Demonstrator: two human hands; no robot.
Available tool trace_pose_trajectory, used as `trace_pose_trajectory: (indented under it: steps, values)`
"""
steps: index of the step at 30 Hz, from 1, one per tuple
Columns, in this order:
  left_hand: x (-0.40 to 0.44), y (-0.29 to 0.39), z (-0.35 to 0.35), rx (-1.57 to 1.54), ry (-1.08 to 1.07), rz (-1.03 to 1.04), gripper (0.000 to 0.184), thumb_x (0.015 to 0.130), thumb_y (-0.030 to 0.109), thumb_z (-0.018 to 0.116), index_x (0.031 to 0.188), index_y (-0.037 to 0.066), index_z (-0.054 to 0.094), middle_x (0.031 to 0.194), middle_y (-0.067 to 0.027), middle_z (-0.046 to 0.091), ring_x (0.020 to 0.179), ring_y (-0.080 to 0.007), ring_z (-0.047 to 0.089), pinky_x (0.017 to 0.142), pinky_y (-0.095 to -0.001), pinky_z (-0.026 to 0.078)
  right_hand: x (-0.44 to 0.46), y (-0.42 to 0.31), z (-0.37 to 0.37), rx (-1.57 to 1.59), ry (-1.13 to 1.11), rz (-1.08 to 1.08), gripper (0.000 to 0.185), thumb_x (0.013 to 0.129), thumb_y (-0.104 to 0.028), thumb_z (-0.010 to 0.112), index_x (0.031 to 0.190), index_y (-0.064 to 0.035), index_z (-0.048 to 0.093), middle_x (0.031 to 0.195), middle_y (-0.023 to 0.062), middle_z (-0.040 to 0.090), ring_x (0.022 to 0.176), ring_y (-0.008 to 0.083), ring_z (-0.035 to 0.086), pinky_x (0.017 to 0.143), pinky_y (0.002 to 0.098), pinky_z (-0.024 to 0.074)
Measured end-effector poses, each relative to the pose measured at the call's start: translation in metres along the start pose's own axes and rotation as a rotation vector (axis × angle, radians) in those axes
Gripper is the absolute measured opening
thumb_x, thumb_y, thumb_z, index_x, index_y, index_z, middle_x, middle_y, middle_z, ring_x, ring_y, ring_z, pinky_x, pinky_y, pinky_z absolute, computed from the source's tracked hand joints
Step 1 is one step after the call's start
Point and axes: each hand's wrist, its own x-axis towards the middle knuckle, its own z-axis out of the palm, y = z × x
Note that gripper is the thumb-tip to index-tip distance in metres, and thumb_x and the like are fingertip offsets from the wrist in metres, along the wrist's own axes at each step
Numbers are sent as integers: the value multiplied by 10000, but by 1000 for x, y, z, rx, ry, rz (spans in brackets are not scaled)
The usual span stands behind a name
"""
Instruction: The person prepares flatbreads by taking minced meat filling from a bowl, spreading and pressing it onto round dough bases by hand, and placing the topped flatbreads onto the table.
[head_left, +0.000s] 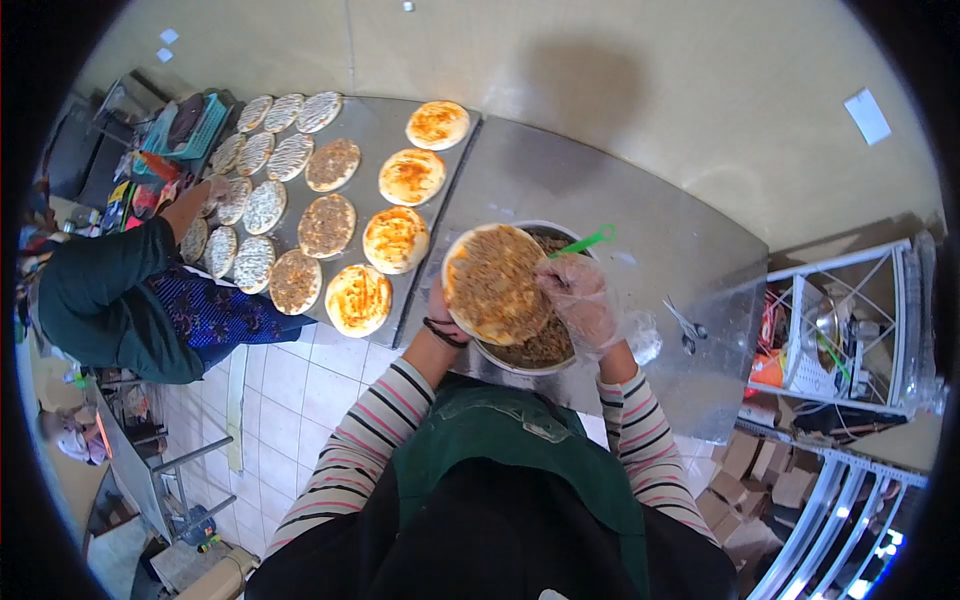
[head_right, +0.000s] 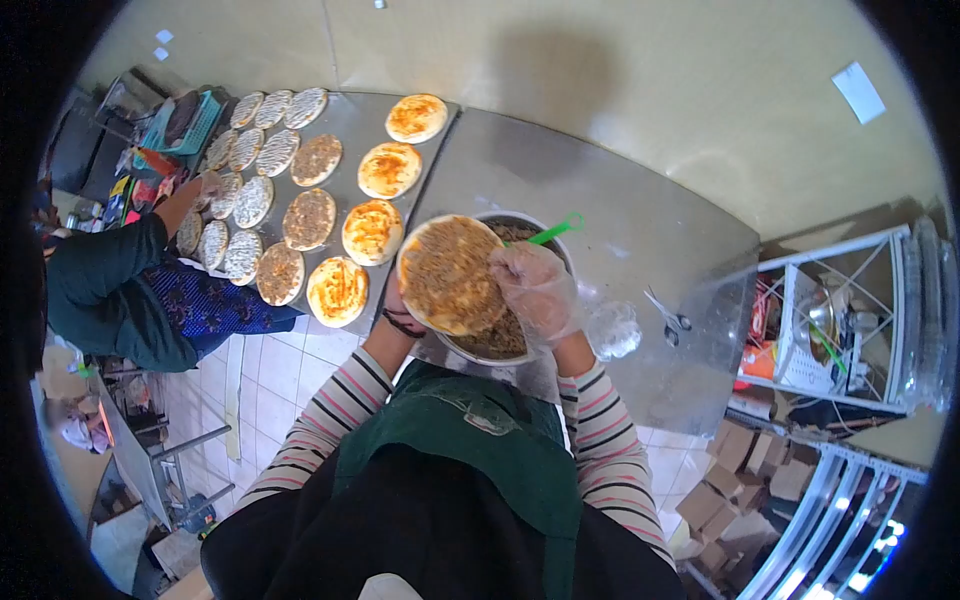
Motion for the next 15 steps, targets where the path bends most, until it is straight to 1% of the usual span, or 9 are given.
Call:
trace_pose_trajectory:
  steps: [2, 4, 5, 7, 8, 10, 11, 13, 15]
  values:
    - [3, 0, 5, 26, 50, 46, 509, 931, 362, 346, 1310, 28, 405, 1304, -183, 460, 1181, -326, 469, 988, -481, 386, 6, 4, -2, -69, -20, -63, 106, 757, -30, 611, 860, -16, 627, 739, 106, 578, 728, 253, 573, 689, 328, 466]
    - [-4, 13, -10, 18, 48, 120, 497, 930, 351, 361, 1307, 31, 411, 1301, -180, 465, 1177, -322, 473, 986, -478, 389, -1, 6, -10, 93, 29, 197, 163, 762, -56, 613, 922, -23, 619, 849, 125, 598, 788, 287, 579, 713, 355, 473]
    - [-6, 24, -20, 4, 37, 169, 485, 928, 340, 376, 1304, 35, 416, 1298, -177, 469, 1174, -319, 476, 984, -475, 392, -7, 11, -8, 105, 14, 186, 163, 762, -56, 613, 922, -23, 619, 849, 125, 598, 788, 287, 579, 713, 355, 473]
    - [-7, 64, -30, -80, 42, 192, 459, 923, 318, 408, 1288, 40, 437, 1297, -169, 473, 1171, -317, 479, 980, -473, 398, -15, 20, 3, -286, -152, 158, 325, 784, -131, 612, 1098, -53, 577, 1110, 169, 561, 973, 337, 560, 807, 384, 469]
    - [-3, 89, -36, -1, -3, 231, 467, 920, 334, 402, 1278, 38, 447, 1297, -170, 473, 1170, -320, 479, 977, -480, 398, -15, 21, 12, -283, -155, 147, 325, 784, -131, 612, 1098, -53, 577, 1110, 169, 561, 973, 337, 560, 807, 384, 469]
    - [9, 147, -58, 63, -46, 298, 483, 910, 364, 377, 1257, 42, 469, 1301, -166, 471, 1179, -329, 468, 986, -500, 379, -14, 19, 29, -582, -216, 137, 503, 795, -202, 611, 1260, -70, 473, 1289, 197, 446, 1126, 389, 478, 897, 404, 439]
    - [22, 179, -65, 51, -47, 325, 491, 904, 377, 358, 1246, 47, 482, 1305, -162, 469, 1189, -335, 457, 999, -514, 358, -9, 16, 39, -584, -210, 140, 503, 795, -202, 611, 1260, -70, 473, 1289, 197, 446, 1126, 389, 478, 897, 404, 439]
    - [41, 223, -80, 45, -2, 331, 492, 903, 378, 354, 1245, 50, 483, 1306, -160, 468, 1192, -335, 454, 1002, -515, 353, 3, 7, 61, -737, -271, 231, 588, 789, -255, 615, 1309, -59, 424, 1337, 217, 391, 1196, 428, 406, 958, 426, 401]
    - [74, 272, -88, 31, 94, 364, 493, 900, 380, 345, 1243, 54, 485, 1309, -157, 467, 1197, -337, 449, 1008, -518, 342, 10, -3, 78, -793, -270, 249, 608, 770, -279, 636, 1290, -42, 431, 1318, 222, 403, 1178, 429, 417, 945, 434, 409]
